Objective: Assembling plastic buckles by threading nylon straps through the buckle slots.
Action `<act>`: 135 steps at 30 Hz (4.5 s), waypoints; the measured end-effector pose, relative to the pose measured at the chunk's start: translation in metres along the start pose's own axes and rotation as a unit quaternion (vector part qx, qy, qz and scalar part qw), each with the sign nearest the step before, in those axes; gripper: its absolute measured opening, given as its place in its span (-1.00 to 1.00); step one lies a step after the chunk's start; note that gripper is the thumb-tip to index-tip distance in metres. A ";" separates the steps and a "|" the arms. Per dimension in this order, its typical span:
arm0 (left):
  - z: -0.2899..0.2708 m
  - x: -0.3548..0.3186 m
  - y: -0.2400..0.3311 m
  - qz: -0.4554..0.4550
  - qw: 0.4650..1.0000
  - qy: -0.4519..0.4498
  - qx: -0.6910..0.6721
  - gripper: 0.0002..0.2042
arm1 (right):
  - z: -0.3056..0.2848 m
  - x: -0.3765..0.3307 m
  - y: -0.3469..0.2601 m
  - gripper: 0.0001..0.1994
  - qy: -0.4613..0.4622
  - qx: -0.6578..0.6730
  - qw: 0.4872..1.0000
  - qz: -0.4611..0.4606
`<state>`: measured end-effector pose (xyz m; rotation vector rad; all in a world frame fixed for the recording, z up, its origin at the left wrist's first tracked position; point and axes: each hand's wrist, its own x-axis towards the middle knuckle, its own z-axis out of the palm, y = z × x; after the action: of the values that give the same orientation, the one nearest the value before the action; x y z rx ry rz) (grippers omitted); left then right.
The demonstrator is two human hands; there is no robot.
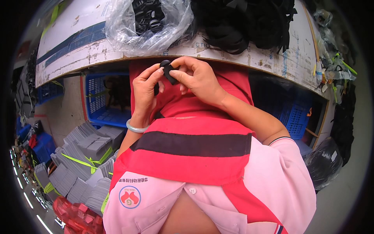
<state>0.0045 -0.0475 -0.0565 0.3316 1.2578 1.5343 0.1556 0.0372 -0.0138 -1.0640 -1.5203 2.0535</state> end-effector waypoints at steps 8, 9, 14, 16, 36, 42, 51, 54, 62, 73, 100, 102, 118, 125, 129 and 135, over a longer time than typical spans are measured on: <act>0.002 -0.006 -0.011 0.048 0.999 0.015 -0.008 -0.82 | -0.002 0.003 -0.002 -0.61 -0.027 0.014 0.996 0.084; 0.002 -0.006 -0.010 0.062 0.998 0.021 -0.004 -0.82 | -0.001 0.004 -0.004 -0.61 -0.030 0.018 0.996 0.078; -0.002 -0.008 -0.001 0.106 0.991 0.009 0.078 -0.84 | 0.000 0.011 0.007 -0.60 -0.017 0.095 0.994 0.048; -0.004 -0.010 0.000 0.115 0.989 0.005 0.091 -0.85 | -0.005 0.012 0.009 -0.62 -0.024 0.111 0.990 0.084; -0.016 -0.014 -0.013 0.071 0.997 0.008 0.017 -0.85 | 0.011 0.023 0.013 -0.80 -0.040 0.092 0.991 0.089; -0.051 -0.037 0.017 0.037 0.995 -0.061 0.066 -0.87 | 0.013 0.043 0.019 -0.79 -0.211 0.091 0.962 0.149; -0.194 -0.091 0.068 0.170 0.881 0.355 0.264 -0.72 | 0.007 0.054 0.021 -0.83 -0.139 -0.065 0.988 0.030; -0.141 -0.074 0.043 0.065 0.979 0.165 0.102 -0.60 | 0.032 0.041 0.028 -0.81 -0.238 -0.135 0.961 -0.023; -0.031 -0.017 -0.004 -0.025 0.993 -0.067 0.091 -0.50 | 0.028 0.034 0.020 -0.72 -0.269 -0.297 0.911 -0.097; -0.043 -0.013 -0.012 -0.053 0.986 -0.155 0.030 -0.66 | -0.008 0.029 0.036 -0.64 -0.190 0.224 0.937 0.188; -0.027 0.005 -0.029 -0.056 0.997 -0.048 0.006 -0.87 | -0.097 0.037 -0.015 -0.89 0.124 -0.726 0.589 -0.334; -0.024 0.005 -0.031 -0.013 0.998 -0.065 0.016 -0.82 | -0.097 0.038 -0.014 -0.88 0.132 -0.717 0.592 -0.344; -0.022 0.000 -0.033 -0.048 0.992 -0.088 0.079 -0.76 | -0.105 0.037 -0.015 -0.90 0.109 -0.718 0.587 -0.358; -0.019 -0.002 -0.033 -0.025 0.992 -0.073 0.099 -0.78 | -0.102 0.026 -0.033 -0.92 0.035 -0.797 0.522 -0.303; -0.015 -0.006 -0.020 -0.035 0.993 -0.052 0.101 -0.80 | -0.070 0.012 -0.062 -0.90 -0.065 -0.616 0.688 -0.378; -0.005 -0.014 -0.001 0.020 0.996 -0.082 0.031 -0.80 | -0.005 -0.009 -0.048 -0.91 -0.118 -0.185 0.970 -0.106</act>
<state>0.0072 -0.0620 -0.0540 0.5156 1.1770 1.4730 0.1585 0.0507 0.0337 -0.7514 -2.0992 1.8437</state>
